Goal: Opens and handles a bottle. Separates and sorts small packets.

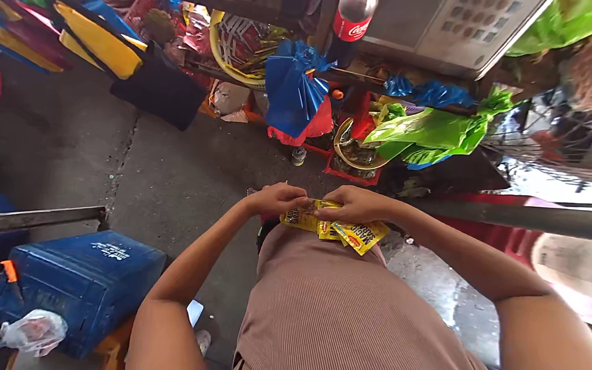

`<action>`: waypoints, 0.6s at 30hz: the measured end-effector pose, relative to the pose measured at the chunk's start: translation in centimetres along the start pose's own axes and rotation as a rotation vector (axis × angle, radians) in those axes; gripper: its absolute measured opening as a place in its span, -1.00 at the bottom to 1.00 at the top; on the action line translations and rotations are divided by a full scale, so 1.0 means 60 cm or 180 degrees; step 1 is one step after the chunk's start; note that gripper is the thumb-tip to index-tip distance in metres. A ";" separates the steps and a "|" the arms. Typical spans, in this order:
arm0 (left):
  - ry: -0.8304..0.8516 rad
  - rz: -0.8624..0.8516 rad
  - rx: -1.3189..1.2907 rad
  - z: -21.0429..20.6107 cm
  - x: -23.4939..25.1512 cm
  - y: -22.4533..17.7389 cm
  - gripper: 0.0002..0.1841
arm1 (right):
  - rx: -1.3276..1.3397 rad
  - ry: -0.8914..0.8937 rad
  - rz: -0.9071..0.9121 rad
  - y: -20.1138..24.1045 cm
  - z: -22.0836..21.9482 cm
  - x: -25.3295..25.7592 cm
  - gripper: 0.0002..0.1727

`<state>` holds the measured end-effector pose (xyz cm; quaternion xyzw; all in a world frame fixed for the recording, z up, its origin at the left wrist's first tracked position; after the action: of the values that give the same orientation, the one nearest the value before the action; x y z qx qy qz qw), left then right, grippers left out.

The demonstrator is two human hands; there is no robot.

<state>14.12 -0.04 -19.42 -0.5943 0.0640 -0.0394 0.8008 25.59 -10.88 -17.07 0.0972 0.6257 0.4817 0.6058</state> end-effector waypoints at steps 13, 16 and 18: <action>-0.1191 -0.0587 0.0536 0.004 -0.054 -0.060 -0.75 | 0.0958 -0.0954 0.1516 0.023 -0.023 -0.010 -0.62; -0.1303 -0.0612 0.0202 0.019 -0.063 -0.056 -0.74 | 0.1075 -0.0970 0.1609 0.035 -0.020 0.001 -0.64; -0.1441 -0.0518 -0.0044 0.032 -0.074 -0.045 -0.74 | 0.1205 -0.1030 0.1527 0.041 -0.013 0.006 -0.67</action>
<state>10.04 1.58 -16.04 -0.5966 -0.1649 0.0310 0.7848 23.70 -9.74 -15.66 0.4273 0.5591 0.4642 0.5379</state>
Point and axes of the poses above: each hand's wrist, its own x-axis towards the middle knuckle, its own z-axis out of the back of the hand, y = z × x, the point moved 7 cm from there along x, towards the middle knuckle, and after that the axes turned 3 degrees about -z, right-handed, at the moved point
